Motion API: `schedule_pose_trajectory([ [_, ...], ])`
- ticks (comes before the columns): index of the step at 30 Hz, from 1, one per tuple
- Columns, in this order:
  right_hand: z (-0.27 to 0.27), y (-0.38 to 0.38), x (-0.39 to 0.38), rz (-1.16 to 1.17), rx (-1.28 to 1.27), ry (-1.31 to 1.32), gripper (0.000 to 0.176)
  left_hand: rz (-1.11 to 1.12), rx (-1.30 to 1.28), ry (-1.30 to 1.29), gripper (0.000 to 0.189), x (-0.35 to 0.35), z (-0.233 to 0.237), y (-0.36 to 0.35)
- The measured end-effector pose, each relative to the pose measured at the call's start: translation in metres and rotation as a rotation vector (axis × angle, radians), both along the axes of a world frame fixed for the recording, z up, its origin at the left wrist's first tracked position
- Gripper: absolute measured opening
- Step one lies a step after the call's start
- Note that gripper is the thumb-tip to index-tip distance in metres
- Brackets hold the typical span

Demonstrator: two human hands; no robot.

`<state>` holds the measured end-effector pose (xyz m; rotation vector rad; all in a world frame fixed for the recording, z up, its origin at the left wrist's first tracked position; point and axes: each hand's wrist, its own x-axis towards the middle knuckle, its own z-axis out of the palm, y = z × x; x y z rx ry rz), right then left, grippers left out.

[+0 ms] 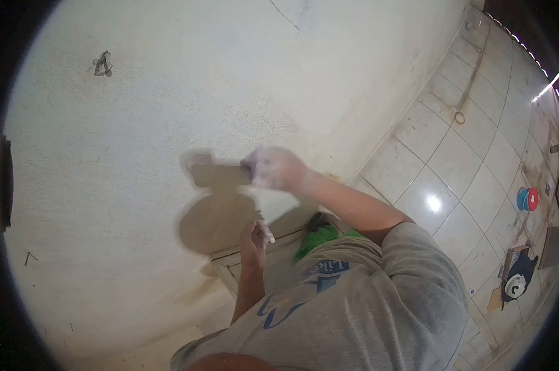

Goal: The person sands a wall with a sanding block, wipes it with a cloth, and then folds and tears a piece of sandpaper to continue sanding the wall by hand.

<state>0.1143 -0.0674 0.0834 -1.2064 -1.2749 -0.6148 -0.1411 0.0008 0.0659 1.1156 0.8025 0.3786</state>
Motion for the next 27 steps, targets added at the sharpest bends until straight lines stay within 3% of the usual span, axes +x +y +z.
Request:
schedule_pose_trajectory([
  [1,0.006,-0.009,0.011,-0.045,0.03,-0.024,0.032,-0.011,-0.011,-0.006,0.035,-0.001,0.0,0.001],
  [6,-0.017,-0.029,0.046,-0.189,0.238,0.758,0.022,0.035,0.01,-0.037,0.037,-0.002,0.003,0.009],
  [9,-0.02,-0.015,0.021,-0.324,0.252,0.736,0.02,0.027,0.028,-0.032,0.037,-0.009,0.0,0.008],
  [12,0.009,0.013,-0.017,-0.183,0.37,0.515,0.015,-0.009,0.001,-0.036,0.033,-0.009,0.0,0.003],
  [15,0.003,0.003,-0.022,-0.248,0.128,0.448,0.02,-0.083,0.127,-0.013,0.033,-0.003,0.003,-0.005],
  [21,0.001,-0.041,0.037,-0.393,0.082,0.748,0.013,-0.256,0.469,0.036,0.035,0.004,-0.013,0.002],
  [22,-0.002,-0.043,0.049,-0.468,0.128,0.854,0.013,-0.247,0.443,0.031,0.032,0.006,-0.012,0.003],
  [25,-0.004,-0.039,0.056,-0.436,0.167,0.846,0.01,-0.166,0.219,-0.019,0.024,0.007,-0.008,0.003],
  [27,0.023,-0.02,0.015,-0.326,0.243,0.681,0.014,-0.179,0.267,-0.02,0.024,0.007,-0.006,-0.003],
])
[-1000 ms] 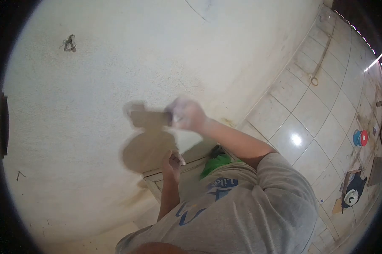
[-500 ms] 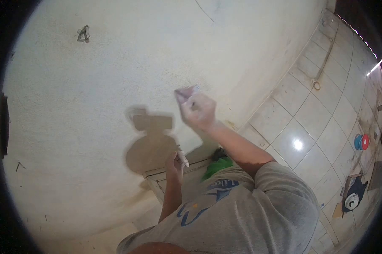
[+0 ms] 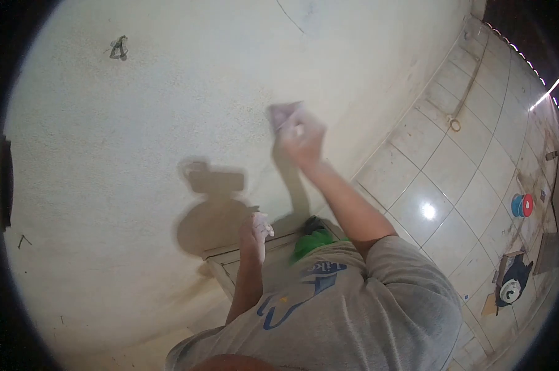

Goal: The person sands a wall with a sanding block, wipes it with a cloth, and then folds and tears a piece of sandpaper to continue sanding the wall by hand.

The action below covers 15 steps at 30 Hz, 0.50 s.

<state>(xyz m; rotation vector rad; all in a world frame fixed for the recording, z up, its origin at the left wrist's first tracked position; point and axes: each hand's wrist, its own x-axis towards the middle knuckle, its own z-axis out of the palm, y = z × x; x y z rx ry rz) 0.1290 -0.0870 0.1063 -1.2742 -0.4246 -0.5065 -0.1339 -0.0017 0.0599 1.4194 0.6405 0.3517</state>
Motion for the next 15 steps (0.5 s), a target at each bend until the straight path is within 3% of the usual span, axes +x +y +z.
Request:
schedule_pose_trajectory([
  [2,0.006,0.017,-0.049,0.256,-0.092,-0.064,0.014,0.005,-0.024,0.009,0.026,0.002,0.003,-0.008],
  [4,-0.008,0.029,-0.073,0.691,-0.297,-0.202,0.014,0.023,-0.109,0.032,0.035,0.005,0.007,-0.012],
  [7,-0.013,0.028,-0.045,0.25,-0.135,-0.204,0.011,0.056,-0.04,0.023,0.034,0.005,0.018,-0.013],
  [9,-0.022,0.003,-0.005,0.136,-0.076,0.08,0.009,0.127,-0.138,-0.036,0.031,-0.002,0.022,-0.007],
  [10,-0.011,-0.005,0.015,-0.036,-0.016,0.25,0.015,0.165,-0.191,-0.065,0.029,-0.008,0.022,-0.005],
  [11,-0.04,-0.012,0.05,-0.137,-0.015,0.242,0.027,0.199,-0.203,-0.058,0.031,-0.014,0.019,-0.003],
  [12,-0.025,-0.013,0.059,-0.112,0.162,0.315,0.035,0.23,-0.218,-0.051,0.032,-0.019,0.011,0.0],
  [15,-0.023,0.0,0.029,-0.246,-0.023,0.183,0.035,0.202,-0.254,-0.041,0.032,-0.033,-0.002,0.007],
])
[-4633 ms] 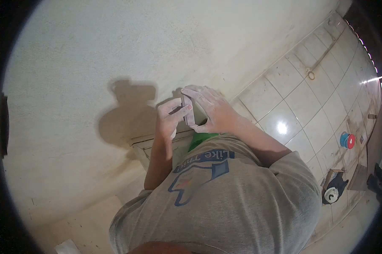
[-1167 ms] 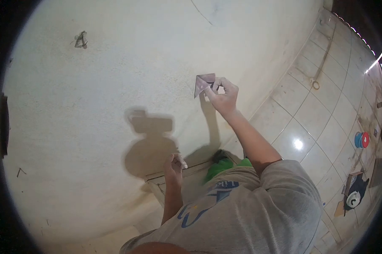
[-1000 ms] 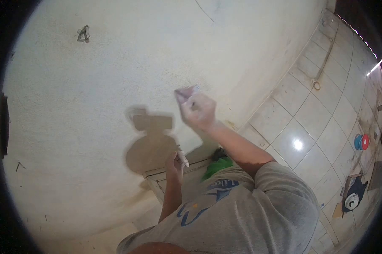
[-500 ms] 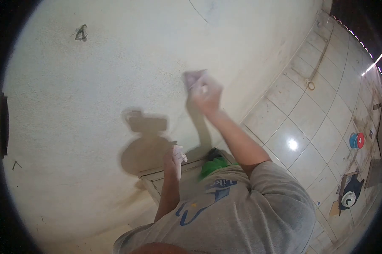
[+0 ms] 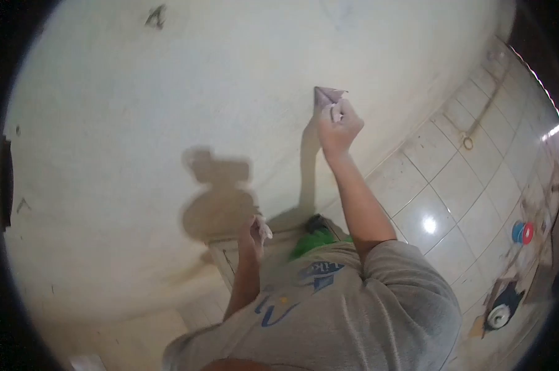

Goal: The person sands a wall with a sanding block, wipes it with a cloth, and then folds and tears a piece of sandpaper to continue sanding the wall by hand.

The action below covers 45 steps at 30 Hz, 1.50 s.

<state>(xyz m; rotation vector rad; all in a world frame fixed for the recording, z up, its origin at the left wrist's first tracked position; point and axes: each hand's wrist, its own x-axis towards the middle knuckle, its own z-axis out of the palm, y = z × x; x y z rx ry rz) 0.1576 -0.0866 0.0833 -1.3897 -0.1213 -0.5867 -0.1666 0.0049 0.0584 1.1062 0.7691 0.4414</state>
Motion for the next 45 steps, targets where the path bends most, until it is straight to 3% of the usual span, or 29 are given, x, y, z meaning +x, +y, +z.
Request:
schedule_pose_trajectory([
  [1,0.016,0.007,-0.023,0.007,-0.069,0.013,0.037,-0.007,-0.011,-0.004,0.032,-0.005,0.0,-0.002],
  [4,0.008,0.032,-0.077,0.26,-0.003,-0.39,0.03,-0.008,0.045,0.099,0.029,-0.007,0.012,-0.01],
  [5,0.016,0.034,-0.093,0.352,-0.06,-0.525,0.029,0.005,0.049,0.1,0.027,-0.005,0.012,-0.009],
  [7,0.003,0.043,-0.108,0.704,-0.306,-0.551,0.029,0.014,0.061,0.112,0.023,0.001,0.012,-0.004],
  [10,-0.017,0.027,-0.104,1.242,0.046,0.336,0.021,-0.015,0.303,-0.017,0.017,0.025,0.027,-0.003],
  [13,-0.043,-0.011,-0.074,1.521,0.587,0.646,0.007,-0.035,0.797,-0.116,0.029,0.053,0.034,-0.003],
  [16,-0.021,-0.057,-0.078,1.472,0.882,0.81,0.034,-0.114,1.147,-0.023,0.047,0.089,0.062,-0.028],
  [19,-0.031,-0.075,-0.084,1.527,1.012,0.782,0.045,-0.288,1.673,-0.162,0.063,0.123,0.094,-0.042],
  [22,-0.033,-0.075,-0.09,1.65,1.151,0.789,0.047,-0.461,1.576,-0.158,0.065,0.133,0.101,-0.046],
  [28,-0.028,-0.076,-0.097,1.755,0.853,0.775,0.055,-0.42,1.518,-0.17,0.048,0.122,0.083,-0.036],
  [37,-0.027,-0.06,-0.099,1.972,0.86,0.587,0.066,-0.384,1.494,-0.086,0.052,0.105,0.095,-0.039],
  [40,-0.026,-0.049,-0.104,1.924,0.836,0.606,0.065,-0.408,1.6,-0.068,0.048,0.102,0.101,-0.03],
  [43,-0.024,-0.052,-0.1,1.881,0.686,0.646,0.07,-0.403,1.553,-0.056,0.04,0.098,0.091,-0.019],
  [45,-0.021,-0.06,-0.096,1.792,0.644,0.627,0.069,-0.399,1.376,-0.052,0.038,0.095,0.089,-0.016],
])
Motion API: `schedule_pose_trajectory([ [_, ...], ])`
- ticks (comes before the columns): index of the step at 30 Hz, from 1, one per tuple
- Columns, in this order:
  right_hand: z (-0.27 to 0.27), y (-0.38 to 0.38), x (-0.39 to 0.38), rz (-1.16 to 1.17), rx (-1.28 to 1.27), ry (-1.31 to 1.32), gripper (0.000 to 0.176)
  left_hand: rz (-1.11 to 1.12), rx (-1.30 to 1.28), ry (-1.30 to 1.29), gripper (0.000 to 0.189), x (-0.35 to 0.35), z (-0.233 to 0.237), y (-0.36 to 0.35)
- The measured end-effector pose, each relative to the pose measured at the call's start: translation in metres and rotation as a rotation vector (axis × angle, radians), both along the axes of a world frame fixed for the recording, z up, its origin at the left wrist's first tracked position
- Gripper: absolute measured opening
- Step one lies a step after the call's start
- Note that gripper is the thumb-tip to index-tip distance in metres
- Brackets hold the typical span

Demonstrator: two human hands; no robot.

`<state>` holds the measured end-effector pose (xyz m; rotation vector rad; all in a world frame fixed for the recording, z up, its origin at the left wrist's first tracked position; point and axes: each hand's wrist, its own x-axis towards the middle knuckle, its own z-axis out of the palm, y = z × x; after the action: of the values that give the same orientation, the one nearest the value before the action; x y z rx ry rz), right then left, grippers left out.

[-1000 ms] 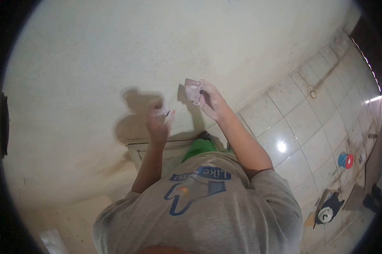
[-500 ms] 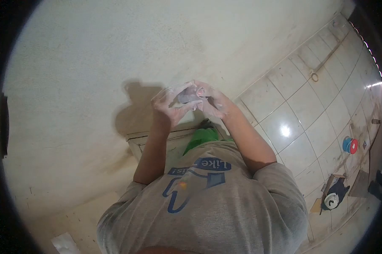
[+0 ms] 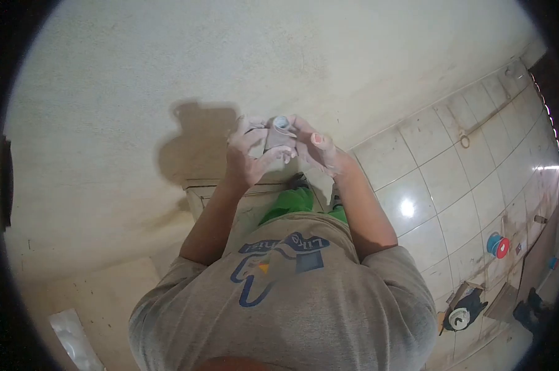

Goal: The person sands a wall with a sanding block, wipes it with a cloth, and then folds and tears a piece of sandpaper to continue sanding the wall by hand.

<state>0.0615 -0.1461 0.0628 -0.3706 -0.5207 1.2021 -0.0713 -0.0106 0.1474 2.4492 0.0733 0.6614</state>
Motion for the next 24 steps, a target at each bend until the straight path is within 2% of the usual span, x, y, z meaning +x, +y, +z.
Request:
schedule_pose_trajectory([
  [1,0.003,-0.004,-0.001,-0.046,-0.019,-0.012,0.069,0.004,-0.083,0.02,0.038,-0.001,0.0,0.0],
  [4,0.024,-0.02,-0.011,-0.532,-0.071,-0.316,0.069,0.342,-1.182,0.016,0.028,0.002,-0.006,-0.016],
  [7,0.033,-0.031,-0.008,-0.603,0.009,-0.588,0.073,0.091,-1.481,0.026,0.02,-0.008,-0.034,0.006],
  [10,0.058,-0.033,-0.013,-0.814,-0.076,-1.0,0.081,0.115,-1.51,0.075,0.022,-0.009,-0.033,-0.008],
  [13,0.064,-0.036,-0.022,-0.758,-0.227,-1.144,0.093,0.062,-1.447,0.198,0.021,-0.013,-0.042,-0.007],
  [14,0.059,-0.036,-0.022,-0.784,-0.228,-1.263,0.103,0.092,-1.384,0.223,0.025,-0.015,-0.043,-0.01],
  [17,0.057,-0.042,-0.027,-0.692,-0.345,-1.222,0.104,0.116,-1.32,0.262,0.03,-0.009,-0.035,-0.017],
  [20,0.055,-0.052,-0.024,-0.719,-0.365,-1.24,0.104,0.022,-1.452,0.335,0.036,-0.008,-0.039,-0.016],
  [24,0.054,-0.061,-0.016,-0.791,-0.278,-1.319,0.097,0.015,-1.483,0.304,0.035,-0.004,-0.022,-0.035],
])
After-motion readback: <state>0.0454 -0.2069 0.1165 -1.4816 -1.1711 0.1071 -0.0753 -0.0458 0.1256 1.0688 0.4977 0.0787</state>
